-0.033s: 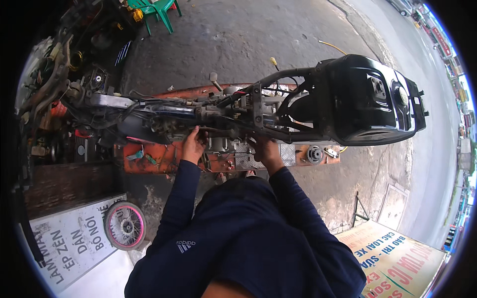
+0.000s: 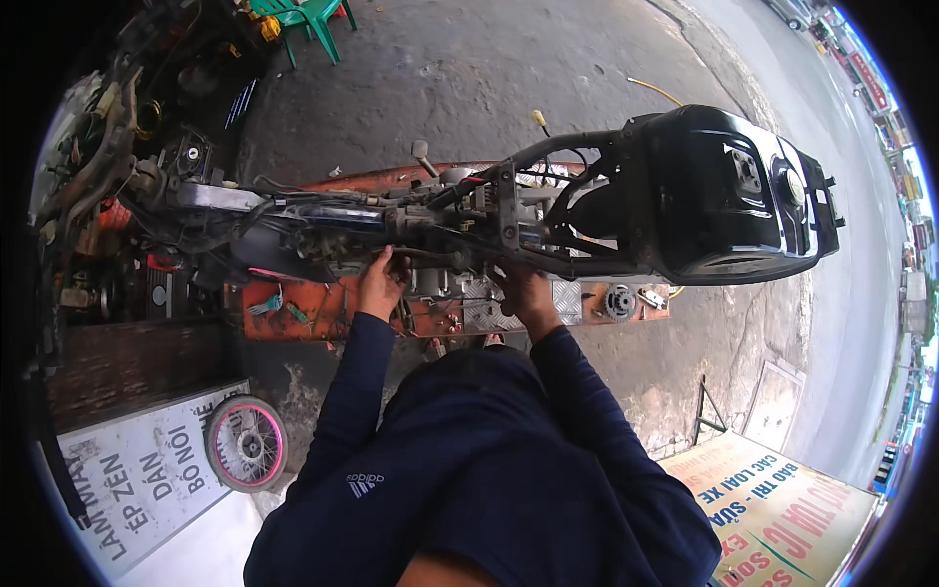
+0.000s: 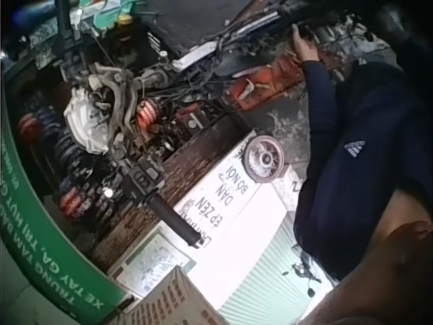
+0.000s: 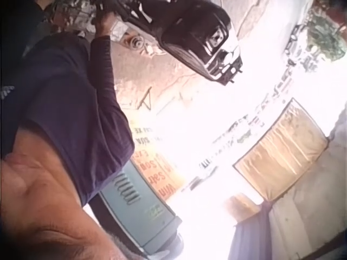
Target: Replacing or adjusting internal components of a motorcycle chassis and engine area.
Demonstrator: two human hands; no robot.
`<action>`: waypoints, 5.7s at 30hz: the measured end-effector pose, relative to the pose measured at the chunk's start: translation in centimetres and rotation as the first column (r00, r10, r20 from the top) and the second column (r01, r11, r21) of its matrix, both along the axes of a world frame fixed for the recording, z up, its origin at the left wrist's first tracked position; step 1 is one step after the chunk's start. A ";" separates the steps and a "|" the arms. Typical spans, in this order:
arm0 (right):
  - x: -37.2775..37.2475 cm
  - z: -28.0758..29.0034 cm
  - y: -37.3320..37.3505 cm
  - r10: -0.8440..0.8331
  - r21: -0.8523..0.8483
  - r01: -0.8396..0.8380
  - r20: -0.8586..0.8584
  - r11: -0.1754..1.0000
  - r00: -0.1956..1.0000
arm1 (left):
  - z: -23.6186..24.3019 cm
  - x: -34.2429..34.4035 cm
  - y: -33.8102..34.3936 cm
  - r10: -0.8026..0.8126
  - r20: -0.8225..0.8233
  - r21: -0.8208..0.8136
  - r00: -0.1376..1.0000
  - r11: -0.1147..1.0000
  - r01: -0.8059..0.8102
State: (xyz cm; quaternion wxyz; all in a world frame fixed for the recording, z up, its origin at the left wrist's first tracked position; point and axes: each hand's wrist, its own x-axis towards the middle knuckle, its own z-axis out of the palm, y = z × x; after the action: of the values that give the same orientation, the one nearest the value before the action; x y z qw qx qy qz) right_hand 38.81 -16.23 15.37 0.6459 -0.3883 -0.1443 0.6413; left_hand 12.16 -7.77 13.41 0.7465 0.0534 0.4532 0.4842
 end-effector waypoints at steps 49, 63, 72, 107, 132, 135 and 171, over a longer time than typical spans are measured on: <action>-1.4 -31.2 -26.1 0.659 -0.650 -0.723 0.653 0.235 -0.373 | -25.5 -17.7 -22.6 -0.619 -0.556 -0.763 -0.554 0.116 0.636; -4.2 -34.9 -15.0 -0.021 0.058 -0.173 0.977 0.983 0.210 | -28.3 -17.2 -12.4 -0.428 -0.861 0.009 0.275 0.528 0.849; -4.5 -40.1 -12.7 -0.310 0.311 -0.055 0.950 0.949 0.026 | -33.3 -15.6 -11.5 0.181 -0.937 0.338 0.300 0.687 0.643; -13.8 -31.5 -11.4 0.213 0.344 -0.827 0.856 0.445 0.471 | -27.9 -7.0 -19.6 -0.039 -0.347 0.684 0.937 0.674 0.281; -6.7 -33.7 -16.8 -0.017 0.228 -0.411 0.889 0.883 0.458 | -32.5 -14.1 -3.8 0.554 -0.778 -0.307 -0.297 0.077 0.949; -5.6 -34.8 -17.2 0.143 0.114 -0.402 0.820 0.909 0.555 | -32.5 -14.6 -4.2 0.522 -0.790 -0.326 -0.321 0.085 0.941; -11.2 -12.2 -4.0 -0.937 0.705 -0.652 0.350 0.279 -0.023 | 1.2 -9.4 -4.8 0.626 -0.779 0.089 -0.031 0.159 0.983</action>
State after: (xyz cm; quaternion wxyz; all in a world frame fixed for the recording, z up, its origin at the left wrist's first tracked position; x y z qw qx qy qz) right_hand 27.57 -20.25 3.22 0.4950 -0.2547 -0.8037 -0.2102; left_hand 2.80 -12.61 14.57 0.0505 0.9048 0.3609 0.2203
